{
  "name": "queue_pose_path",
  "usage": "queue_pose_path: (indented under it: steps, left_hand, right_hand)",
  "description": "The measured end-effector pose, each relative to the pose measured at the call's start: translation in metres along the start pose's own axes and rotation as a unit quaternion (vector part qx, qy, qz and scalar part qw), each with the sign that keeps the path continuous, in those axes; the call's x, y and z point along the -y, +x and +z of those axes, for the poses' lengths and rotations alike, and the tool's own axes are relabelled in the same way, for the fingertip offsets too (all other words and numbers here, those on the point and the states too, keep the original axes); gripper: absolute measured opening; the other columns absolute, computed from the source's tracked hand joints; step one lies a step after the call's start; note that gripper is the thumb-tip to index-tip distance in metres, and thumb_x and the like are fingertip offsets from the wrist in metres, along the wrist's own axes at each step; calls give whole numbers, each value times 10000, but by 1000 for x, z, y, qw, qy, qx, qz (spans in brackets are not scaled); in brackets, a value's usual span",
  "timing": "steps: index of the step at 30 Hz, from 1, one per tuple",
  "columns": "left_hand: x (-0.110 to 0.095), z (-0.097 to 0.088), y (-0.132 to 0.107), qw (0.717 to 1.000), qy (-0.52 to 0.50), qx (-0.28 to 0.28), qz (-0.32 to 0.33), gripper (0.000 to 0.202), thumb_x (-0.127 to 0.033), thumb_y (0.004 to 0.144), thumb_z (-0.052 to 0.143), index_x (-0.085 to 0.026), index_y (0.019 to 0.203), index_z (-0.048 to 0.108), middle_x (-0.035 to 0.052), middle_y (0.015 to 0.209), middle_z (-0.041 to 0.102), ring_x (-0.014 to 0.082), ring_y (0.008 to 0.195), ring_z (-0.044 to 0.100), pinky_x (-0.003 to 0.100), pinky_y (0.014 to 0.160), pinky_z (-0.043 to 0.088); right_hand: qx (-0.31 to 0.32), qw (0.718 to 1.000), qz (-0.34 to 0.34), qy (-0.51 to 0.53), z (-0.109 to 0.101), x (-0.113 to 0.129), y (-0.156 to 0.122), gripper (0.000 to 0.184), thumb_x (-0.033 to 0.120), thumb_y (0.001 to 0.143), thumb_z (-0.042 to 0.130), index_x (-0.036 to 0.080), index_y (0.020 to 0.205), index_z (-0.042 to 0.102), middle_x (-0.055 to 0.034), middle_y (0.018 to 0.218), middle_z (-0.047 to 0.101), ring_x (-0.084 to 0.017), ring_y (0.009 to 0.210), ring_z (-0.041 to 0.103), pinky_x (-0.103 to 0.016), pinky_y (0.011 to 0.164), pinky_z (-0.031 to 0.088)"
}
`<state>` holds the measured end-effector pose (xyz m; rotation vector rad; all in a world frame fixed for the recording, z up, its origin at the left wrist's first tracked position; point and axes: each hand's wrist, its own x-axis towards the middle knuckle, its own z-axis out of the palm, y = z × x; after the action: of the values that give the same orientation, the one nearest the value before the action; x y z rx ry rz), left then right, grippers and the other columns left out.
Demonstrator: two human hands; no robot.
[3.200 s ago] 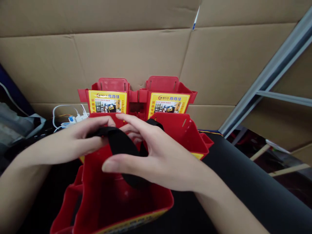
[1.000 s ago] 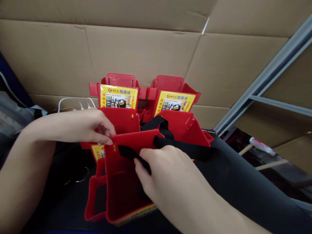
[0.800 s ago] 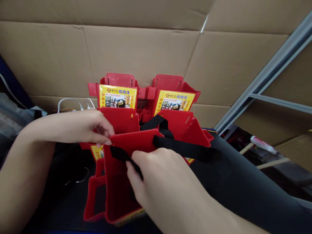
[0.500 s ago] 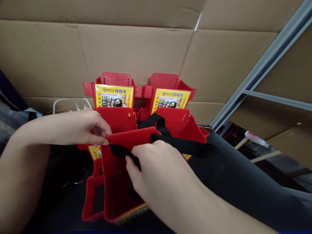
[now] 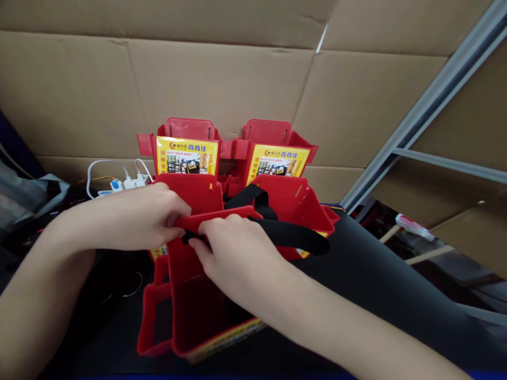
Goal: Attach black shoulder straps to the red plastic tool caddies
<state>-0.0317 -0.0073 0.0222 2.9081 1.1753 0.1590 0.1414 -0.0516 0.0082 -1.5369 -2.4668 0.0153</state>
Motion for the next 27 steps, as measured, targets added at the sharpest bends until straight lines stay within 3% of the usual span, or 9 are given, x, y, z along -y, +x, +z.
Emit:
queue_pose_path:
  steps: [6,10,18,23,27]
  left_hand:
    - [5,-1,2,1000,-21,17,-3,85,-241,688,511,-192,621,528,-20,565,516,94,468,436,238,472,316]
    - [8,-4,5,999,-43,25,11,67,-208,648,509,-186,588,489,-37,540,484,73,444,393,215,437,286]
    - [5,-1,6,998,-58,26,9,73,-175,649,484,-179,578,502,-36,524,490,68,430,372,211,415,261]
    - [8,-9,2,991,-103,84,32,108,-204,728,497,-174,644,558,-30,563,553,79,478,459,195,452,326]
    - [24,-16,0,959,-211,176,66,196,-159,819,414,-167,795,608,3,751,637,99,643,561,186,595,431]
  right_hand:
    - [-7,999,-6,50,3,10,4,291,189,808,490,177,533,583,-3,501,592,-104,454,540,-215,447,356]
    - [-31,997,4,73,7,10,3,258,173,788,514,177,539,576,-1,504,586,-104,459,535,-212,457,351]
    - [-24,997,5,77,17,13,2,231,196,830,465,172,648,605,-19,611,628,-110,509,558,-219,501,377]
    - [-38,997,16,62,19,11,-3,270,232,858,443,164,640,587,-21,589,619,-104,478,545,-211,477,354]
    - [-39,998,6,39,21,12,-4,292,247,875,425,164,645,585,-19,566,607,-102,467,539,-214,479,341]
